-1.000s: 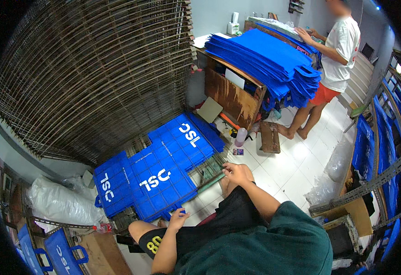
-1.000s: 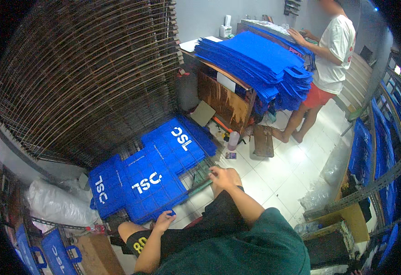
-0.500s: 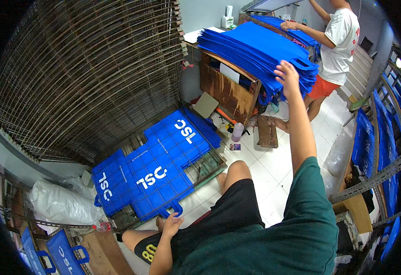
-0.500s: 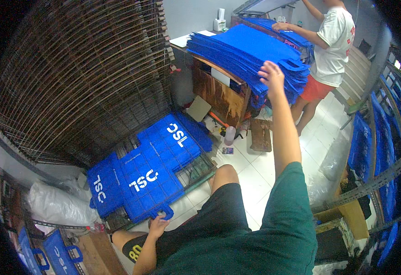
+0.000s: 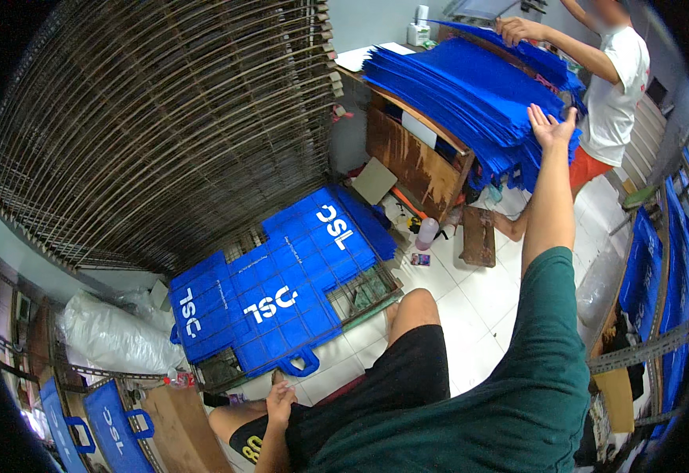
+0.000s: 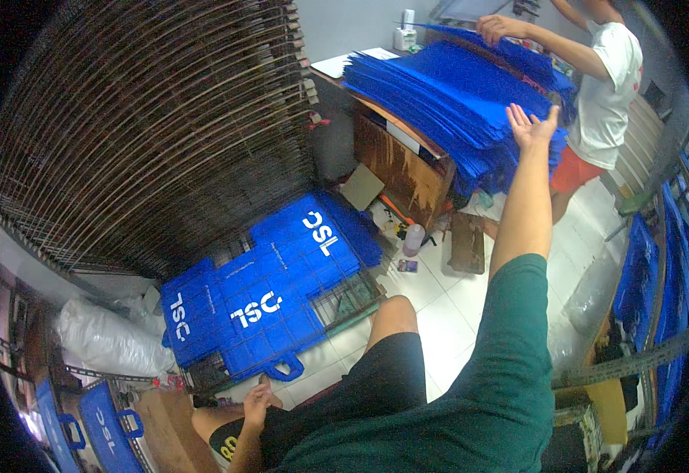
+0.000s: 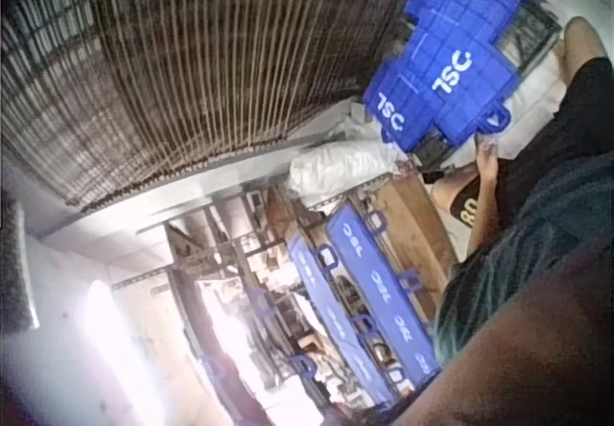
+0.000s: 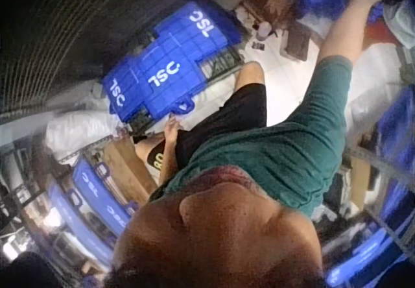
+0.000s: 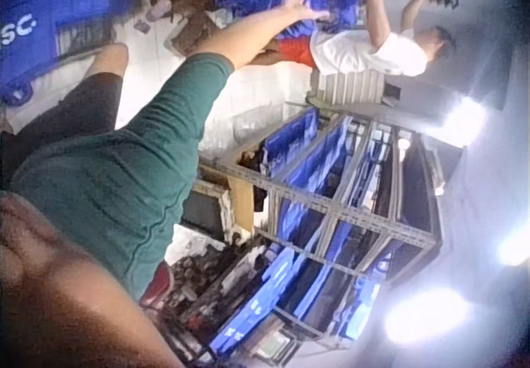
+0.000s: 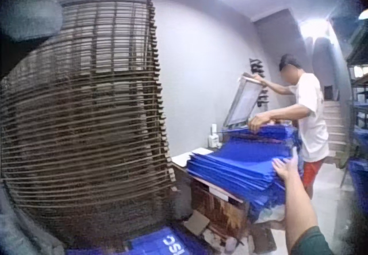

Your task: The person repeatedly picks up blue tote bags from a table, folds them by hand, and places them into a wire basket. The task involves handling the bags one at a time in a repetitive cycle within a storage room.

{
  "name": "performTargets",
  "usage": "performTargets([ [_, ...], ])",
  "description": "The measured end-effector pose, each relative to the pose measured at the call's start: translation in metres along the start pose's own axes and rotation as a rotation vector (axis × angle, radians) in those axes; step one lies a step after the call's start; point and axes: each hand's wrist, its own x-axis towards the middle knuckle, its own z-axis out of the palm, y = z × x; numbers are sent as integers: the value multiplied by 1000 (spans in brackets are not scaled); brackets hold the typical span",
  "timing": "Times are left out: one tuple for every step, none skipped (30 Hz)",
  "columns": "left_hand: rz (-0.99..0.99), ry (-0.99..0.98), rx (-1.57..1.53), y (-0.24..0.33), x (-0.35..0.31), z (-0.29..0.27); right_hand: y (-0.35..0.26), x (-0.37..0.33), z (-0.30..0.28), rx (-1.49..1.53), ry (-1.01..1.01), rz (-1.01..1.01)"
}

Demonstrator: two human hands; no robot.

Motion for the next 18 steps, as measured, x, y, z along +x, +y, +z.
performTargets([
  [-7, 13, -4, 1, 2, 1, -1, 2, 4, 39, -4, 14],
  [-11, 11, -53, -4, 3, 0, 1, 3, 9, 54, -7, 30],
  [-14, 14, -103, -13, 6, -4, 5, 5, 12, 69, -11, 50],
  [-17, 10, -155, -19, 7, -6, 6, 10, 12, 42, -19, 66],
  [-27, 21, -101, -17, 6, -5, 6, 25, 6, 38, -10, 144],
  [-45, 40, -48, -9, 5, -3, 7, 50, -4, 42, 38, 269],
  [-75, 68, 4, -6, -5, -5, 20, 70, -15, -88, 39, 227],
  [-55, 44, -22, -26, 3, -11, 30, 102, -33, -178, 30, 147],
  [-39, 5, -43, -44, 10, -15, 21, 144, -60, -198, 109, 165],
  [34, -29, 92, -37, 18, -8, -15, 176, -79, -272, 64, 134],
  [112, -69, 224, -28, 35, 1, -59, 208, -83, -438, 136, 62],
  [90, -54, 190, -18, 36, 8, -51, 220, -82, -472, 138, 0],
  [73, -38, 166, -6, 38, 15, -49, 220, -76, -497, 144, -62],
  [106, -16, 191, 9, 30, 16, 11, 198, -68, -644, 201, -178],
  [174, -63, 189, 21, 45, 27, 18, 182, -57, -666, 83, -286],
  [69, -63, 98, 78, 47, 54, 21, 158, -43, -645, -68, -293],
  [70, -151, 161, 139, 46, 71, 56, 92, -9, -712, -185, -255],
  [204, -202, 153, 165, 61, 91, 72, 52, 9, -874, -317, -367],
])
